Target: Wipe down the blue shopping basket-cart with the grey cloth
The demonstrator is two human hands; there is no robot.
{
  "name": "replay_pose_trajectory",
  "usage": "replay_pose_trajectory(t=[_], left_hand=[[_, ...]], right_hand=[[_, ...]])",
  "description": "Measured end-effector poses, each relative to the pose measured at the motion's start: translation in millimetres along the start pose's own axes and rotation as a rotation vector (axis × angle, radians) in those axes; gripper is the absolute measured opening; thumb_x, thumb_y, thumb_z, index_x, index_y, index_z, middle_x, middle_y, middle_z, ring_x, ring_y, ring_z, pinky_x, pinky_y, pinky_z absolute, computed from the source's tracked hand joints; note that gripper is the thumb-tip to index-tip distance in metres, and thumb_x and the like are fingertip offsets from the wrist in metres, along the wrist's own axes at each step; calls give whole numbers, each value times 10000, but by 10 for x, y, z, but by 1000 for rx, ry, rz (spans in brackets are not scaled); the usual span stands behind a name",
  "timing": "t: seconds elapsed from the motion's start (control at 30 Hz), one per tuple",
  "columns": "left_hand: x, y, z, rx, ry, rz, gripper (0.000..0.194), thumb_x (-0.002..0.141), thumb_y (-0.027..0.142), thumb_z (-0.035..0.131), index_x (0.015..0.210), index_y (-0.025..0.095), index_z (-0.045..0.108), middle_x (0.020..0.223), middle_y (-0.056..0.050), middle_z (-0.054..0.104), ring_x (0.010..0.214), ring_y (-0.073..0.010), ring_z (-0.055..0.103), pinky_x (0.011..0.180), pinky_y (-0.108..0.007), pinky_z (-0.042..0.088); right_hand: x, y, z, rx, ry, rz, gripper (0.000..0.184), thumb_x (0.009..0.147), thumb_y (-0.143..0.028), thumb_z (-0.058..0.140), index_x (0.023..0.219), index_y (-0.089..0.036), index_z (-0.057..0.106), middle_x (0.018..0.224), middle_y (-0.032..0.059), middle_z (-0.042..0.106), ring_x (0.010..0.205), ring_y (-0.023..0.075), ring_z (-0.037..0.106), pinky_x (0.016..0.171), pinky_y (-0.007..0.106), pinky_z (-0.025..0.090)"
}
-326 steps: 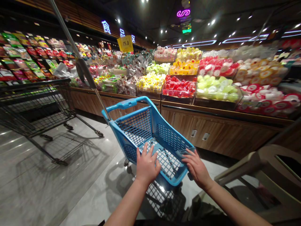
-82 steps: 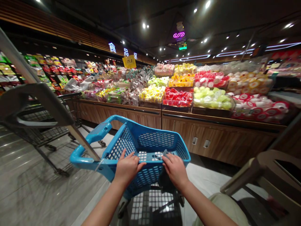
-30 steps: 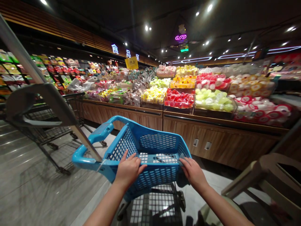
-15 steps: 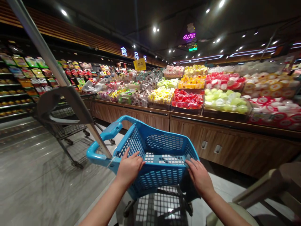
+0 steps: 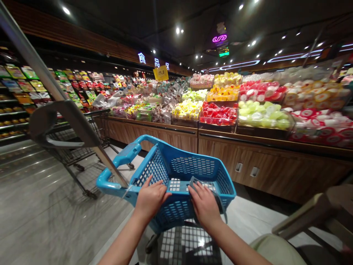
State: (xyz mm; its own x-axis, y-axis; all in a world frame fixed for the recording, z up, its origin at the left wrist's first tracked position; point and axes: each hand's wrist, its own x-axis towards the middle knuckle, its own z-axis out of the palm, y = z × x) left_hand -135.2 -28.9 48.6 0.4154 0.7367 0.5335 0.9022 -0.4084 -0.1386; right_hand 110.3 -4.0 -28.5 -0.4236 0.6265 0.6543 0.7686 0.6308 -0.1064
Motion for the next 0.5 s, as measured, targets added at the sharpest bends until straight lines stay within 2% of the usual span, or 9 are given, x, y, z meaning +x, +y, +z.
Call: replay_pose_trajectory(t=[0.07, 0.17, 0.27, 0.5], left_hand=[[-10, -4, -5, -1, 31, 10, 275, 965, 342, 474, 793, 212, 644, 828, -21, 751, 973, -226, 699, 1116, -522, 304], [-28, -4, -22, 11, 78, 29, 272, 969, 342, 470, 810, 216, 652, 852, -20, 756, 974, -222, 700, 1133, -505, 284], [-46, 25, -40, 16, 102, 41, 259, 961, 343, 486, 806, 219, 652, 860, -17, 756, 960, -216, 702, 1126, -479, 305], [-80, 130, -32, 24, 119, 47, 268, 971, 352, 473, 819, 213, 645, 888, -10, 753, 962, -206, 700, 1106, -457, 330]], right_hand=[[50, -79, 23, 20, 9, -5, 430, 930, -161, 434, 1346, -213, 530, 1359, 80, 572, 1274, 267, 493, 1051, 468, 405], [-16, 23, 4, 19, -9, -53, 430, 935, -162, 443, 1352, -228, 526, 1362, 83, 567, 1264, 248, 505, 1041, 447, 427], [-193, 291, -68, -5, -18, -70, 420, 945, -175, 441, 1349, -249, 530, 1328, 86, 591, 1232, 241, 535, 1028, 449, 449], [-630, 971, -249, -48, -35, 26, 397, 971, -310, 423, 1345, -240, 536, 1273, 100, 624, 1148, 249, 596, 999, 453, 483]])
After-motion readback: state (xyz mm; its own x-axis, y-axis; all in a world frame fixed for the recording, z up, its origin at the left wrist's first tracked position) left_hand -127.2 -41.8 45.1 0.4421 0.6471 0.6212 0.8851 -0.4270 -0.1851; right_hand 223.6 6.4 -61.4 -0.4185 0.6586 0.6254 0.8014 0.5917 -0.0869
